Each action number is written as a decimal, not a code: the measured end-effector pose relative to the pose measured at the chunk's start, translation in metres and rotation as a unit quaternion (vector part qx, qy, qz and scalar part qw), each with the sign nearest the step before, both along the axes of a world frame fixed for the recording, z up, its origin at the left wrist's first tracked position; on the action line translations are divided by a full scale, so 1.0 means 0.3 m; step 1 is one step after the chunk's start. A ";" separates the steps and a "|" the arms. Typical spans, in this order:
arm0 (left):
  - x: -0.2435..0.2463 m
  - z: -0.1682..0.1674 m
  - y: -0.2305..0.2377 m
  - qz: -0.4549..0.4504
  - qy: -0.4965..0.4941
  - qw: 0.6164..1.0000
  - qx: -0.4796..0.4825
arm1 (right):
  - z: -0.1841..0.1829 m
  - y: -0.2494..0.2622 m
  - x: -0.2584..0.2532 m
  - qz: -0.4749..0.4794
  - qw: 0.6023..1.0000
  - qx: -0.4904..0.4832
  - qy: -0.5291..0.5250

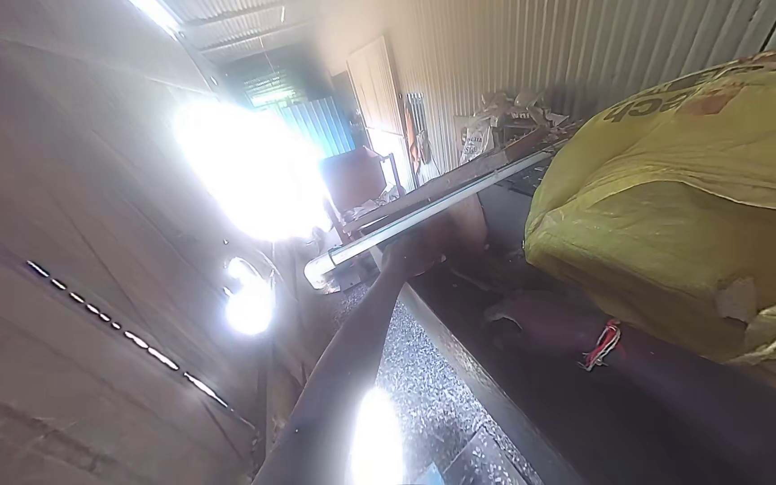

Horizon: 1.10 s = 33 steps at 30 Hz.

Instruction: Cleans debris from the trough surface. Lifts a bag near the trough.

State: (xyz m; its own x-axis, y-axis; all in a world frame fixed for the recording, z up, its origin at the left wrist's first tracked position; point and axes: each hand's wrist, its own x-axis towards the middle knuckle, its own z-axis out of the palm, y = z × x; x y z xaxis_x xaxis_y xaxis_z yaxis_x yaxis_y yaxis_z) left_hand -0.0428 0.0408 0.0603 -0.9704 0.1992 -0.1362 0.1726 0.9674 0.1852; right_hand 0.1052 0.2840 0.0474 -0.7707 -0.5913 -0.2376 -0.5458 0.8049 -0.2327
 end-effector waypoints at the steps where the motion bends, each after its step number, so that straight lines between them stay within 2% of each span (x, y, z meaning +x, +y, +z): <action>1: 0.006 0.008 0.002 -0.002 -0.004 1.000 0.000 | 0.002 -0.002 0.001 -0.001 1.000 0.001 -0.001; 5: -0.037 -0.037 -0.013 0.010 0.027 0.999 -0.018 | -0.004 0.000 -0.001 0.000 1.000 -0.003 0.003; 16: -0.013 -0.022 -0.005 0.009 0.032 0.999 -0.015 | 0.023 -0.002 0.003 0.012 1.000 0.004 0.002; 22: -0.068 -0.085 0.003 0.033 0.066 0.997 0.004 | 0.018 0.006 -0.001 0.017 1.000 0.006 0.012; 29: -0.060 -0.079 0.001 0.028 0.064 0.998 0.008 | 0.026 0.004 0.004 0.009 1.000 0.018 0.007; 33: -0.026 -0.034 -0.005 0.004 0.039 0.999 -0.013 | 0.030 0.002 0.005 0.003 1.000 0.022 0.004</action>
State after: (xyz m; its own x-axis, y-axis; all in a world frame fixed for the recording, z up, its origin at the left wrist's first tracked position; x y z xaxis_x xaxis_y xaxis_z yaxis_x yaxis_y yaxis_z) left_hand -0.0506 0.0392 0.0502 -0.9800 0.1880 -0.0647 0.1770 0.9732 0.1470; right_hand 0.1069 0.2845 0.0563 -0.7696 -0.5845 -0.2570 -0.5519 0.8114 -0.1925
